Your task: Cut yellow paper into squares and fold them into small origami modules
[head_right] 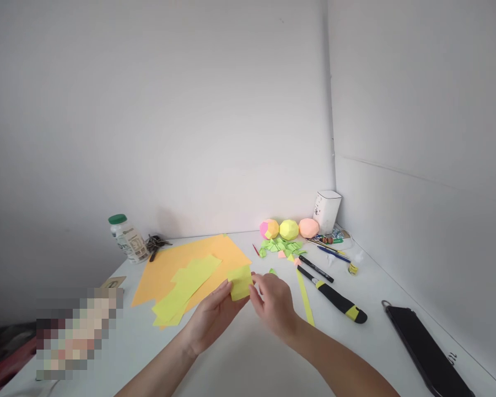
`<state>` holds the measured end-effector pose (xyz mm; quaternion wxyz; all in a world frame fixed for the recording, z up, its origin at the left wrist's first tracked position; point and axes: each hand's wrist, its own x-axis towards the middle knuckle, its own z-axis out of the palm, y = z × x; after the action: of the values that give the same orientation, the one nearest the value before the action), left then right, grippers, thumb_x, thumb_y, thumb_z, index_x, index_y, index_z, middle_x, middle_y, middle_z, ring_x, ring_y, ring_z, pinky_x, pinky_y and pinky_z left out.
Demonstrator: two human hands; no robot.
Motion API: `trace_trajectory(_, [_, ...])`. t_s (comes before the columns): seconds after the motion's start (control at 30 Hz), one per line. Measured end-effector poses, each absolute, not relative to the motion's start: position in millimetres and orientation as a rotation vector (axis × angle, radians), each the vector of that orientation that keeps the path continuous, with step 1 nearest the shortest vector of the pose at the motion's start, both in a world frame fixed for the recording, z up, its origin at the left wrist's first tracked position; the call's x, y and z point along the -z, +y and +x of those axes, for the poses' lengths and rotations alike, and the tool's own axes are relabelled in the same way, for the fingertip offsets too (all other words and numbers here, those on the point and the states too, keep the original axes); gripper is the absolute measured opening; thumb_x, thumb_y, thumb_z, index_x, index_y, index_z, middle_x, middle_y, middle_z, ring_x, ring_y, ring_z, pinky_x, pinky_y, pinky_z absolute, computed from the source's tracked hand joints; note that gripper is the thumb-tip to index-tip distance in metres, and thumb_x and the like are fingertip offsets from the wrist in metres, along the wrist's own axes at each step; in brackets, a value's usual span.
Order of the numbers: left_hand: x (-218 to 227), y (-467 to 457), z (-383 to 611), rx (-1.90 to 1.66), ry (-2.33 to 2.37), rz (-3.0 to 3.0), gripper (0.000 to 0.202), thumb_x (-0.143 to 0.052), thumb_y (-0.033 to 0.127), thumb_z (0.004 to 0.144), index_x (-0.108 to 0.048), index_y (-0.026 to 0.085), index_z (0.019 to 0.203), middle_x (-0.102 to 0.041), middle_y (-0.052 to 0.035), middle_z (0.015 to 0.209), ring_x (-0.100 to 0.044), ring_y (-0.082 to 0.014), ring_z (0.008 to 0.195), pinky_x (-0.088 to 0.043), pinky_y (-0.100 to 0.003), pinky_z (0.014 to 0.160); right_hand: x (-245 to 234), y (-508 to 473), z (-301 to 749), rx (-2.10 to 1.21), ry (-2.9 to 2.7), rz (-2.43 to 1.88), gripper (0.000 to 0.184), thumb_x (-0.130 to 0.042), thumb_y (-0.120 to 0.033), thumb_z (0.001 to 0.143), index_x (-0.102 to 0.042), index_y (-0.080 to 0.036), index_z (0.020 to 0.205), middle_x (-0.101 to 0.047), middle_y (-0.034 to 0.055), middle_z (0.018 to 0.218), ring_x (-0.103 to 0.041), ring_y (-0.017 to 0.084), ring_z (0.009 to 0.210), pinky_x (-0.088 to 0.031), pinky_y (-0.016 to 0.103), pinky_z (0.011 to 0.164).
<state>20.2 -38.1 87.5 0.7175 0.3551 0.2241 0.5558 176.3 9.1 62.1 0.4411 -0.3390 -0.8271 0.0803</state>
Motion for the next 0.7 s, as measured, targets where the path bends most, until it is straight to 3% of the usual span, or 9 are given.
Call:
trace_trajectory(0.07, [-87, -38, 18, -1.206, 0.531, 0.809, 0.035, -0.05, 0.038, 0.089, -0.061, 0.021, 0.117, -0.055, -0.0071, 0.131, -0.041, -0.0279, 0.127, -0.026, -0.044, 0.107, -62, 4, 175, 0.169, -2.204, -0.675, 0.03, -0.043, -0.011, 0.086, -0.057, -0.019, 0.111, -0.052, -0.0002, 0.059, -0.045, 0.015, 0.055, -0.031, 0.028, 0.052])
trace_trajectory(0.17, [-86, -38, 16, -1.155, 0.54, 0.786, 0.038, -0.05, 0.04, 0.089, -0.06, 0.02, 0.12, -0.057, -0.0081, 0.129, -0.043, -0.028, 0.126, -0.026, -0.043, 0.108, -62, -3, 172, 0.383, -2.319, -0.555, 0.046, -0.039, -0.006, 0.084, -0.046, -0.017, 0.128, -0.054, 0.0003, 0.061, -0.046, 0.016, 0.054, -0.027, 0.029, 0.048])
trace_trajectory(0.7, [-94, -39, 9, -1.161, 0.501, 0.725, 0.032, -0.048, 0.033, 0.09, -0.062, 0.017, 0.114, -0.056, -0.0084, 0.129, -0.041, -0.028, 0.128, -0.031, -0.045, 0.107, -73, 9, 184, 0.245, -2.325, -0.598, 0.062, -0.036, -0.005, 0.079, -0.031, -0.016, 0.14, -0.05, -0.0047, 0.053, -0.042, 0.012, 0.045, -0.024, 0.026, 0.045])
